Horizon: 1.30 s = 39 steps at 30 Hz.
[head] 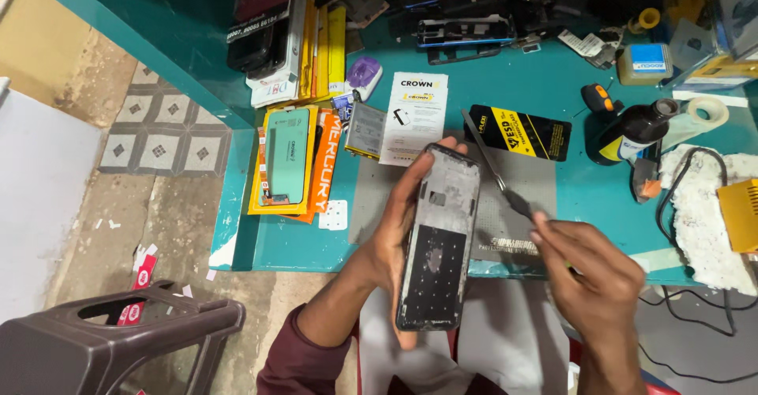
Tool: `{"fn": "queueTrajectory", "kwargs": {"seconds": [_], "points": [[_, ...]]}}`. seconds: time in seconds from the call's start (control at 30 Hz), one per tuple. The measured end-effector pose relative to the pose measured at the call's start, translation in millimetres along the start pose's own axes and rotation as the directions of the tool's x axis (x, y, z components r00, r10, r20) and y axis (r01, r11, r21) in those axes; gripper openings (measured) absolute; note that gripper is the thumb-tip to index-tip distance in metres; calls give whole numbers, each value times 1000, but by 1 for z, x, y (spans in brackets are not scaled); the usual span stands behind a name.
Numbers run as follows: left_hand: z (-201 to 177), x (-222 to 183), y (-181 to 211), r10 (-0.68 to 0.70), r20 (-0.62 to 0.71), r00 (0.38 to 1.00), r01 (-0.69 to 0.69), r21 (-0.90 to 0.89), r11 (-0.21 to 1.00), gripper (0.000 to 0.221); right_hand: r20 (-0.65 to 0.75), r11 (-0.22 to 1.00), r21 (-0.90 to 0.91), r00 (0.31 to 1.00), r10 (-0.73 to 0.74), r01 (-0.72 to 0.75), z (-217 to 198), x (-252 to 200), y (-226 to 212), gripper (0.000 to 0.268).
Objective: The person uses a metal tool to scrape adhesive residue from the back of a disassembled smartphone. They repeatedly apply a liquid solvent from a bottle to the surface and continue scraping to remove the remaining adhesive.
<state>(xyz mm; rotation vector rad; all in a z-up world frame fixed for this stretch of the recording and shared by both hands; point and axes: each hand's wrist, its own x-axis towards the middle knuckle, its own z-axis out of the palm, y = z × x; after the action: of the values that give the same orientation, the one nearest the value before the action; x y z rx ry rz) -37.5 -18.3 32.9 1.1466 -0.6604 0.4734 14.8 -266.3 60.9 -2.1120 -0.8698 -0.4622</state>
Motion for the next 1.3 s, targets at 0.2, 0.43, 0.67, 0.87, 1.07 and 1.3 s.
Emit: {"fn": "queueTrajectory", "kwargs": {"seconds": [0.2, 0.43, 0.67, 0.87, 1.07, 1.3], "points": [[-3, 4, 0, 90, -70, 994, -79, 142, 987, 161, 4, 926, 289, 967, -255, 243, 0, -24, -13, 13], [-5, -2, -5, 72, -87, 994, -59, 152, 987, 153, -69, 975, 181, 991, -117, 127, 2, -13, -11, 19], [-9, -2, -14, 75, -120, 990, -57, 145, 988, 149, -20, 960, 110, 966, -256, 257, 7, -11, -12, 19], [-4, 1, -14, 50, -69, 996, -45, 69, 997, 150, -159, 962, 232, 981, -107, 142, 11, 7, -4, 18], [0, -9, -4, 0, -54, 999, 9, 177, 984, 136, -79, 972, -109, 973, -218, 209, 27, 36, -2, 11], [1, -10, -2, 10, -96, 995, -7, 31, 999, 131, -141, 961, 265, 982, 122, -82, 16, 36, -14, 16]]}}
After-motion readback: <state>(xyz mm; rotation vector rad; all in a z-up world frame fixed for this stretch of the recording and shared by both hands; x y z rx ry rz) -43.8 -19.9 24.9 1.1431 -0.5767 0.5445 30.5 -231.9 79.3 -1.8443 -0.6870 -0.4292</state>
